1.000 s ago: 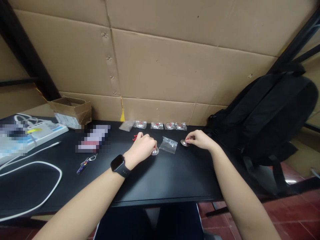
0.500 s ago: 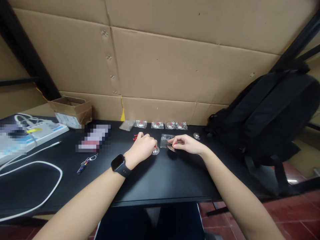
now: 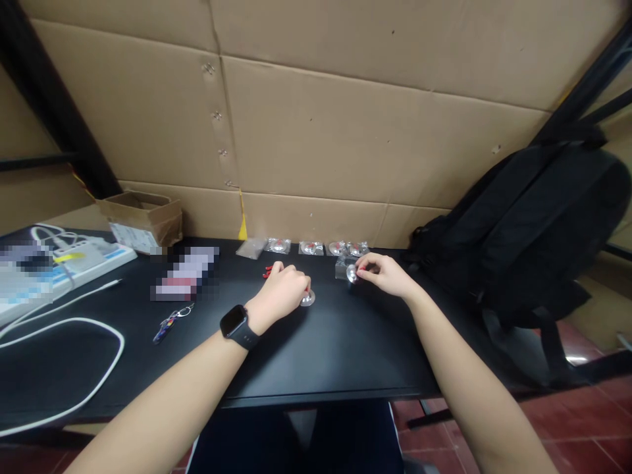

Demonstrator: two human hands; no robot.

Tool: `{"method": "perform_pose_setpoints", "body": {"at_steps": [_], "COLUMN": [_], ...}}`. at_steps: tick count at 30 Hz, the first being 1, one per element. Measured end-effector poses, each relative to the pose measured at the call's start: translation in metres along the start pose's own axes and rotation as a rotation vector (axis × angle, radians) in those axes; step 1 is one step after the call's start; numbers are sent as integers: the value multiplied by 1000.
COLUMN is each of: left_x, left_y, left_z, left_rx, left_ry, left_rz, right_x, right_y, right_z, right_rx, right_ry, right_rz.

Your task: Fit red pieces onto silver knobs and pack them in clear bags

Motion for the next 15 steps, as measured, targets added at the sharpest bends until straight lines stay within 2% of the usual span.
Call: {"method": "perform_pose_setpoints", "body": {"at_steps": [3, 9, 15], "left_x": [0, 1, 4], "left_y": [0, -1, -5], "left_z": [1, 1, -3], "left_rx": [9, 30, 38], "left_ry": [-5, -2, 36], "left_rz": [2, 4, -2], "right_x": [-10, -24, -27], "right_y": [4, 10, 11], "right_z": [5, 19, 21], "right_rx": [-43, -213, -241], "right_ry": [93, 175, 193], "right_rz": [-114, -199, -202]}}
Point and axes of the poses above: each hand's wrist, its own y-axis away from the middle knuckle, its own z-axis out of the palm, x = y × z, the point moved 2 cm from there along -y, towards the middle knuckle, and after that the axes turned 13 degrees about z, right-handed, at the moved point
